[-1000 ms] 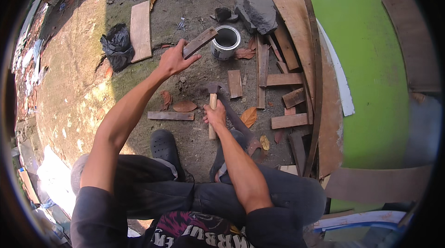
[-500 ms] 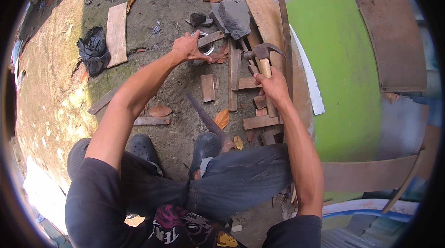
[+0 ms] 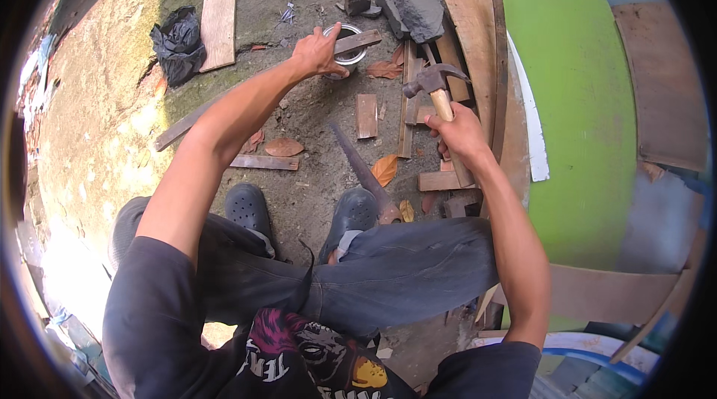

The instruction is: The person hammers nails into a thin wooden plank using a hammer. They repeatedly pick up nails, position them on the wood, and strike them until flush. The person occasionally repositions the plank and continues hammering.

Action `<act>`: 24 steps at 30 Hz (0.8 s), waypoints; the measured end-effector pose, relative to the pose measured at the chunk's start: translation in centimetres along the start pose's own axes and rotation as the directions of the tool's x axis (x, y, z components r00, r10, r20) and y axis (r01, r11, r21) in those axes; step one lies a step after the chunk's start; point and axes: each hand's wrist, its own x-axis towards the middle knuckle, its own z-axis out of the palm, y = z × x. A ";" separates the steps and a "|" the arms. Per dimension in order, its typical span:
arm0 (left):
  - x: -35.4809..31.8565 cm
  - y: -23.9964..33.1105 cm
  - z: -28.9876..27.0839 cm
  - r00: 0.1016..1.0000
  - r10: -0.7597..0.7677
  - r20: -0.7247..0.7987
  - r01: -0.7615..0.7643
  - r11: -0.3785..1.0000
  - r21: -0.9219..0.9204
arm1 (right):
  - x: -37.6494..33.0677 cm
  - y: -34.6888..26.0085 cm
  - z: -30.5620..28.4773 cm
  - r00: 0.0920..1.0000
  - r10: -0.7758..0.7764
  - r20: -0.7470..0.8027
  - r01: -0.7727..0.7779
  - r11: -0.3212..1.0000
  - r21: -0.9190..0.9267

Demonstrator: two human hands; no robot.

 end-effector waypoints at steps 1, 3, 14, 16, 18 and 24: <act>-0.6 -0.5 -0.4 1.000 0.009 -0.008 -0.009 1.000 -0.002 | 0.3 0.1 0.5 1.000 -0.006 0.015 0.006 1.000 -0.026; -1.5 -1.1 -1.8 0.998 -0.031 -0.052 0.028 0.998 -0.059 | 0.4 -0.2 1.4 0.999 -0.039 -0.003 0.038 0.994 -0.102; -15.3 -11.6 -0.3 0.961 -0.276 0.018 0.274 0.959 0.068 | 8.6 4.2 17.0 0.813 -0.503 0.293 0.574 0.774 -0.266; -18.2 -13.0 0.9 0.939 -0.339 0.054 0.334 0.938 0.090 | 9.1 5.6 21.5 0.793 -0.531 0.299 0.585 0.800 -0.129; -21.4 -14.4 2.5 0.920 -0.381 0.091 0.372 0.922 0.104 | 8.4 6.4 25.9 0.763 -0.581 0.284 0.615 0.788 -0.040; -25.9 -15.4 6.8 0.876 -0.436 0.207 0.445 0.896 0.005 | 5.8 7.6 31.6 0.754 -0.594 0.279 0.595 0.798 0.092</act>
